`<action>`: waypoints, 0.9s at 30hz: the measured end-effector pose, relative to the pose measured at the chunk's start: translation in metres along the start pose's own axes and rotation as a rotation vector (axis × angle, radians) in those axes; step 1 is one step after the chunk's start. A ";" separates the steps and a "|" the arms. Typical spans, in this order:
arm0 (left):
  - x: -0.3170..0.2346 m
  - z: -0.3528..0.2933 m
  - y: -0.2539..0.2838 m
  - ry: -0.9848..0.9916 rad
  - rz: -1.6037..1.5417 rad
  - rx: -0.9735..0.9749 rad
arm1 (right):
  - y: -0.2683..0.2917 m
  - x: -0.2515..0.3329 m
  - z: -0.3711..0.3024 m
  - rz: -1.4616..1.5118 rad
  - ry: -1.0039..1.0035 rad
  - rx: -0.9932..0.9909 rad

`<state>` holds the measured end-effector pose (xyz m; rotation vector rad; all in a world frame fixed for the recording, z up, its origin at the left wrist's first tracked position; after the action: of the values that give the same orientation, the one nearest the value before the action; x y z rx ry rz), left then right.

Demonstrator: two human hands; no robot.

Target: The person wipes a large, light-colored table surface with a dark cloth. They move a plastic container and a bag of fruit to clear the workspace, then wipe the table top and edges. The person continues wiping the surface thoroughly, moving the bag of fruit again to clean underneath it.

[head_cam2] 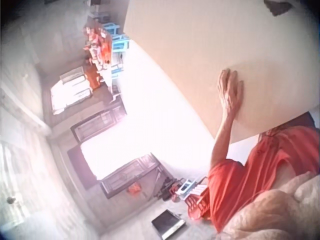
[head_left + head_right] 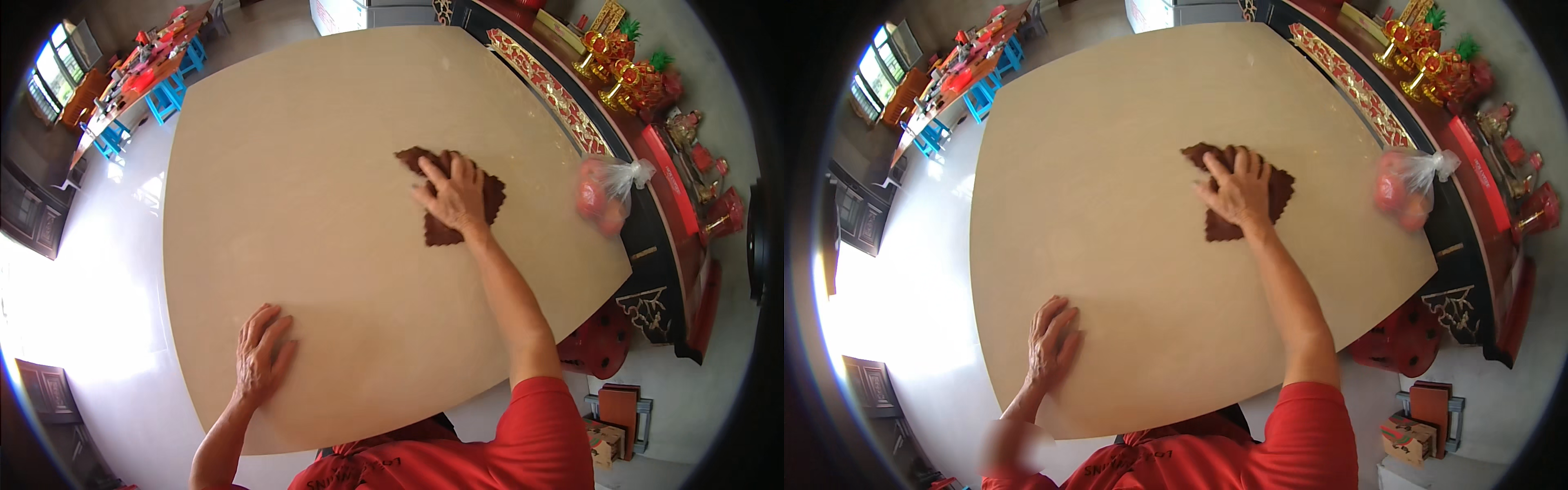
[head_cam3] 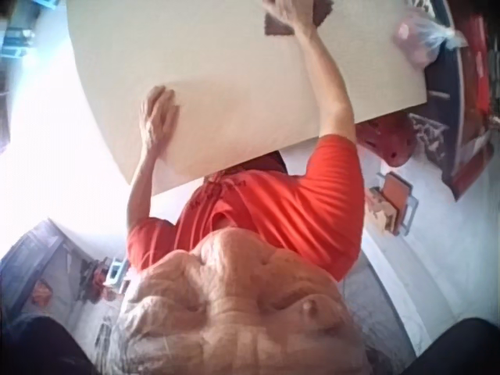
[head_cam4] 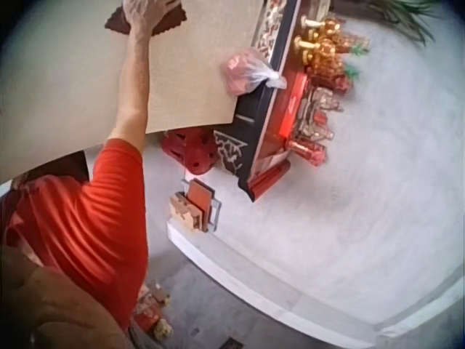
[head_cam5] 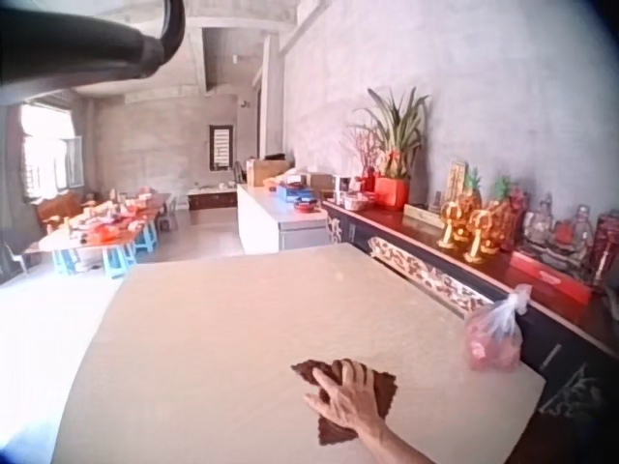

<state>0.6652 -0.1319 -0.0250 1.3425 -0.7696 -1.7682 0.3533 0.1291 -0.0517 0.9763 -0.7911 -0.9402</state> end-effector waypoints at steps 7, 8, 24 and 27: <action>0.006 -0.009 0.002 -0.032 -0.114 -0.029 | 0.019 0.127 -0.076 0.046 0.213 0.072; 0.006 -0.011 0.005 -0.014 -0.175 -0.053 | 0.024 0.144 -0.091 0.043 0.240 0.084; 0.028 -0.198 0.090 0.191 0.126 -0.208 | 0.092 0.334 -0.280 0.411 0.766 0.293; 0.045 -0.224 0.085 0.307 0.114 -0.224 | 0.080 0.363 -0.270 0.427 0.804 0.239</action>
<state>0.8928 -0.2173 -0.0360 1.3478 -0.4556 -1.4659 0.7535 -0.0953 -0.0269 1.2073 -0.3911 -0.0435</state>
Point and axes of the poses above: each hand's wrist, its own z-axis towards the middle knuckle, its own y-axis out of the back of the hand, x = y × z, the point moved 7 cm from there along z, towards the middle knuckle, and after that the axes turned 4 degrees about -y, right-handed, at the moved point
